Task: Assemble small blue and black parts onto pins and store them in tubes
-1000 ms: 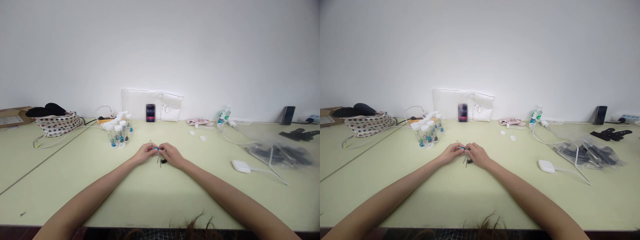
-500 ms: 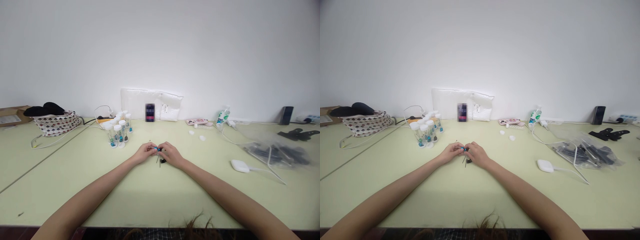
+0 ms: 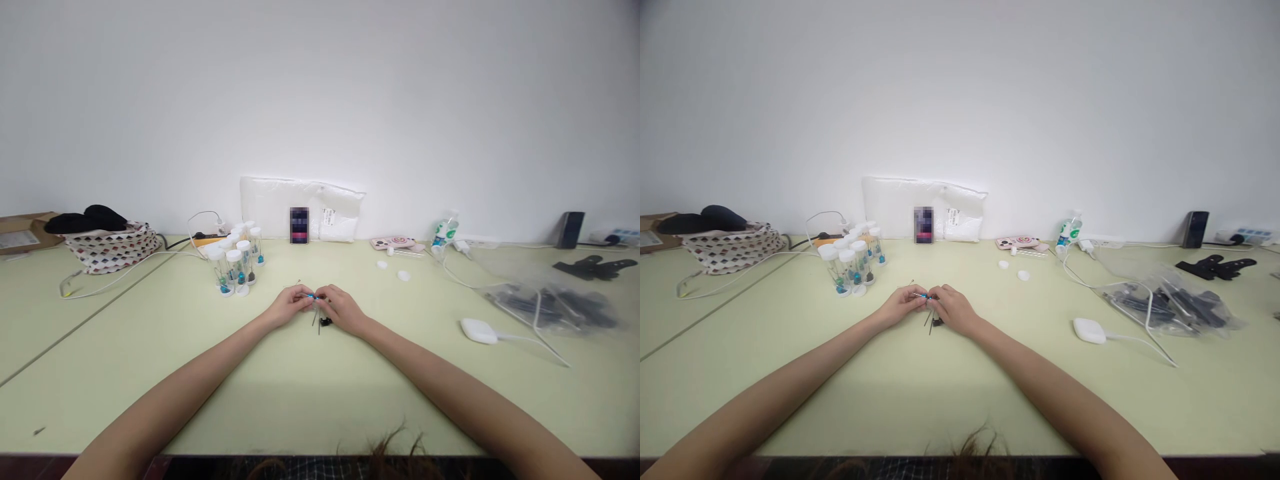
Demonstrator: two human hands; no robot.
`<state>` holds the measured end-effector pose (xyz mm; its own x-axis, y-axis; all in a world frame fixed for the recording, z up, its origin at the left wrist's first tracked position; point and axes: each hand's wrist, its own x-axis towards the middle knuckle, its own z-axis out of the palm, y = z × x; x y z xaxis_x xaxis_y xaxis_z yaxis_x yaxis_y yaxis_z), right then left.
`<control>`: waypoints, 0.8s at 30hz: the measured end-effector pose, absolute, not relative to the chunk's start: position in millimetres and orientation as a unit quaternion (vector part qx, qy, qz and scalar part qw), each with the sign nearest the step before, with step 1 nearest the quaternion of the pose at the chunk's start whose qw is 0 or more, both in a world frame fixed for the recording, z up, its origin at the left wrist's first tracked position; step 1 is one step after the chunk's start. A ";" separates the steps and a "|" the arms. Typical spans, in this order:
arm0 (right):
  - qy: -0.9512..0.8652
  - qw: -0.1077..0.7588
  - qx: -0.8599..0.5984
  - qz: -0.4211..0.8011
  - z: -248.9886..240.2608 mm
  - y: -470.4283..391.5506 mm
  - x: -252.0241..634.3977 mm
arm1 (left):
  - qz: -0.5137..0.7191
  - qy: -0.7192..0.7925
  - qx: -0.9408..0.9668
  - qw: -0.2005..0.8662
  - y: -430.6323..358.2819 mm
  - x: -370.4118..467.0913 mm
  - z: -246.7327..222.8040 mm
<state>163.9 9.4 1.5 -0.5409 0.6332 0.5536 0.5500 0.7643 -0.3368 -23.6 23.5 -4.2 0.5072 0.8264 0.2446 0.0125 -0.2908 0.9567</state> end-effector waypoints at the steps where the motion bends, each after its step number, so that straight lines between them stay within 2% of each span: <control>1: -0.874 0.341 -0.341 0.062 1.7 9.3 163.7 | 0.395 0.299 0.702 0.512 23.5 -23.7 -4.2; 24: -0.871 0.346 -0.343 0.065 2.8 9.2 163.1 | 0.399 0.301 0.697 0.515 23.9 -23.8 -4.9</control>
